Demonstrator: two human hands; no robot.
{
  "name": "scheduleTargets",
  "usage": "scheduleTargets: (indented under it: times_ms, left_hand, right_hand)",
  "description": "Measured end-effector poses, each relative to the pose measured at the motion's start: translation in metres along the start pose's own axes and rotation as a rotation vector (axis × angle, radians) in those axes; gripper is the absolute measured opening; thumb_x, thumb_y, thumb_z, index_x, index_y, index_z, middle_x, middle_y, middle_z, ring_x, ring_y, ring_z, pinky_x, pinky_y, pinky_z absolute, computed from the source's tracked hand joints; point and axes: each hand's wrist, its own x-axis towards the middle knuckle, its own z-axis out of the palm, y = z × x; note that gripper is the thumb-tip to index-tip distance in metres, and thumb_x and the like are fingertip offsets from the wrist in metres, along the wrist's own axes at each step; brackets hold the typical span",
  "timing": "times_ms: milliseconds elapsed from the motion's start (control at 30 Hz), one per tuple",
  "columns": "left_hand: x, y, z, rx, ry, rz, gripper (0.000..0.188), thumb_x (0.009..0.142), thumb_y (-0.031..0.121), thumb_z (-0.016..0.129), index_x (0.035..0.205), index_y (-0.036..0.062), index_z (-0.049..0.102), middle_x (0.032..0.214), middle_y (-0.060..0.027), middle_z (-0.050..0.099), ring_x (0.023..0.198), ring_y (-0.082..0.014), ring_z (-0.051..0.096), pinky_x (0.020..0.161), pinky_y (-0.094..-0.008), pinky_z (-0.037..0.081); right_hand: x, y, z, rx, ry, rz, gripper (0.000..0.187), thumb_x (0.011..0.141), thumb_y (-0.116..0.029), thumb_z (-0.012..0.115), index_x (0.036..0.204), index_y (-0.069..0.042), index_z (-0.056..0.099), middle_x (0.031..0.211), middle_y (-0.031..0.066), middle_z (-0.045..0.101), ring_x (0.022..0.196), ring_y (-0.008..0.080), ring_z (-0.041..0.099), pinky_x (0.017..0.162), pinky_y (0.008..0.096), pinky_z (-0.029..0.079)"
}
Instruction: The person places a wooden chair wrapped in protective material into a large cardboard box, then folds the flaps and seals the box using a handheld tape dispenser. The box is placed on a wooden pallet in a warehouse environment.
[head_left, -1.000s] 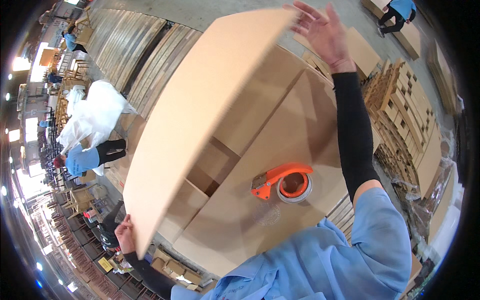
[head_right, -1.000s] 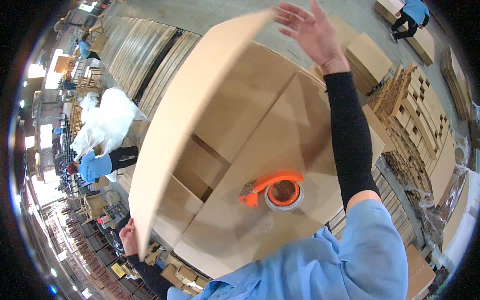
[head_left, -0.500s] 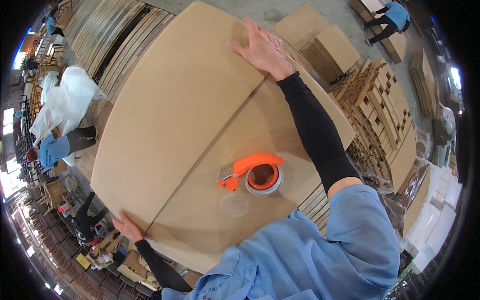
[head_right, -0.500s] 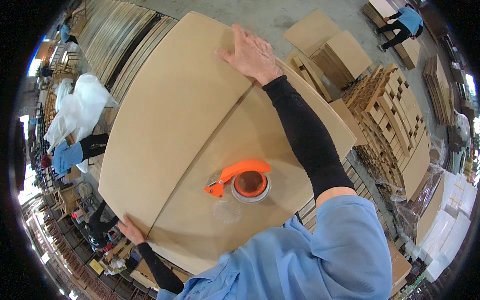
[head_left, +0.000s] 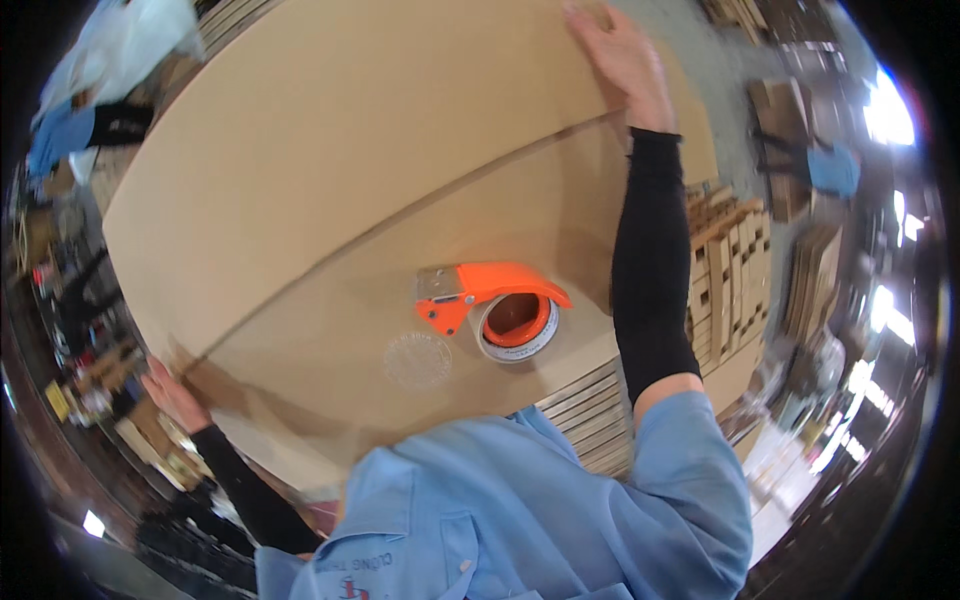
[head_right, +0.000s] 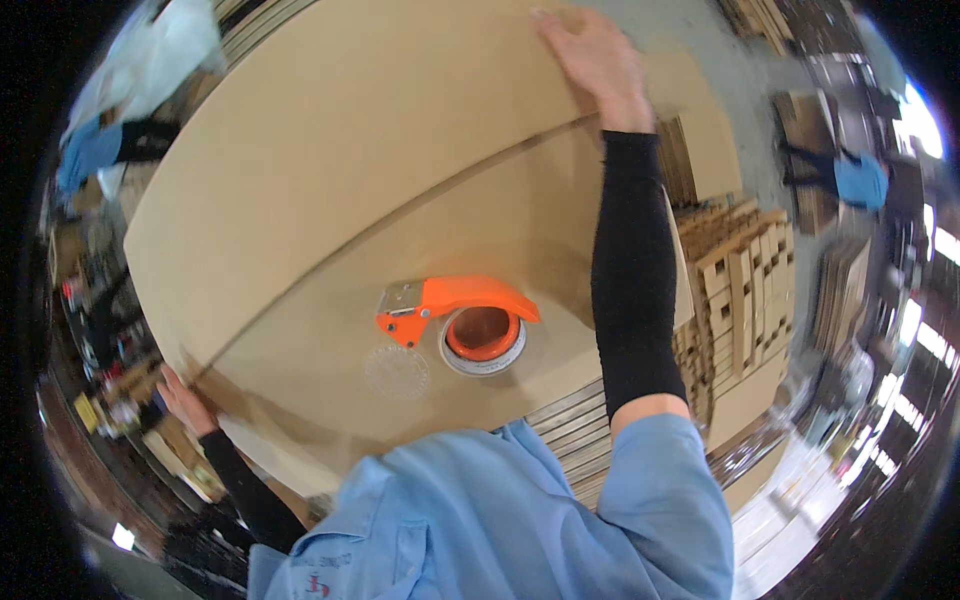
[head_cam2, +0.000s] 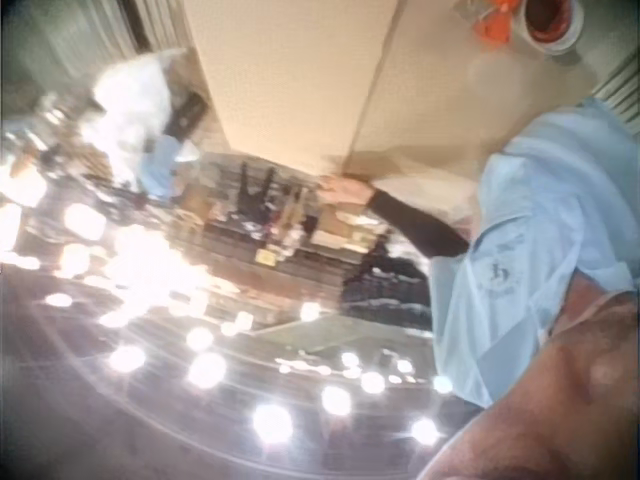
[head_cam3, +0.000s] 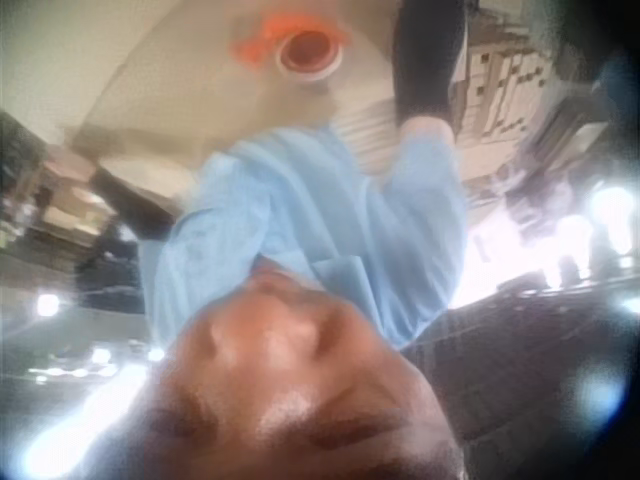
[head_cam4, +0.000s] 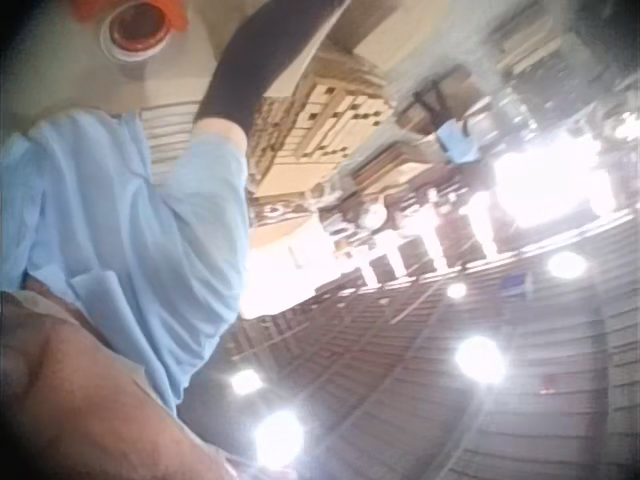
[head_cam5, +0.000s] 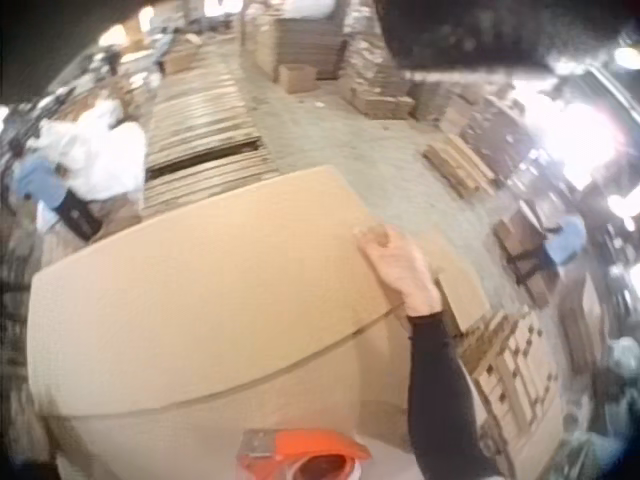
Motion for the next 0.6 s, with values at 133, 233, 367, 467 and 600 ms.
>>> scheduleTargets:
  times_ms: [133, 233, 367, 467, 600]
  left_hand:
    - [-0.026, 0.021, 0.003, 0.274, 0.070, 0.052, 0.061, 0.105, 0.048, 0.055, 0.121, -0.0115, 0.053, 0.128, -0.0241, 0.065, 0.119, -0.0252, 0.061, 0.100, -0.0343, 0.047]
    - [-0.022, 0.007, -0.008, 0.040, 0.074, 0.029, 0.056, 0.106, 0.045, 0.055, 0.117, -0.0096, 0.056, 0.126, -0.0262, 0.067, 0.119, -0.0261, 0.062, 0.099, -0.0346, 0.048]
    - [-0.014, -0.047, -0.003, 0.439, -0.006, 0.161, 0.066, 0.106, 0.045, 0.051, 0.144, -0.0090, 0.047, 0.145, -0.0279, 0.055, 0.135, -0.0389, 0.053, 0.113, -0.0426, 0.039]
    - [-0.032, -0.024, 0.034, 0.564, 0.078, 0.049, 0.073, 0.107, 0.050, 0.044, 0.151, -0.0076, 0.040, 0.150, -0.0282, 0.049, 0.141, -0.0422, 0.045, 0.118, -0.0452, 0.032]
    - [-0.028, -0.052, 0.041, 0.678, 0.130, 0.128, 0.073, 0.108, 0.053, 0.036, 0.150, -0.0057, 0.043, 0.156, -0.0270, 0.043, 0.146, -0.0418, 0.038, 0.121, -0.0436, 0.029]
  right_hand:
    - [-0.020, -0.033, -0.034, -0.123, -0.095, 0.048, 0.069, 0.095, -0.059, 0.058, 0.138, -0.006, 0.059, 0.134, 0.0245, 0.064, 0.129, 0.0390, 0.058, 0.107, 0.0446, 0.046]
    - [-0.007, -0.014, -0.020, -0.275, 0.030, -0.062, 0.081, 0.094, -0.067, 0.052, 0.142, -0.002, 0.053, 0.132, 0.0263, 0.064, 0.126, 0.0429, 0.059, 0.106, 0.0512, 0.045]
    - [-0.009, 0.006, 0.022, -0.230, 0.045, -0.026, 0.091, 0.093, -0.073, 0.048, 0.151, -0.002, 0.041, 0.142, 0.0286, 0.055, 0.132, 0.0458, 0.053, 0.108, 0.0547, 0.042]
    - [-0.015, 0.013, 0.030, -0.229, 0.093, -0.033, 0.097, 0.093, -0.073, 0.048, 0.157, -0.002, 0.031, 0.146, 0.0311, 0.048, 0.137, 0.0454, 0.047, 0.110, 0.0544, 0.040]
    - [-0.020, 0.003, 0.041, -0.285, 0.113, 0.015, 0.099, 0.094, -0.073, 0.048, 0.156, 0.002, 0.029, 0.144, 0.0331, 0.048, 0.137, 0.0447, 0.045, 0.109, 0.0543, 0.039]
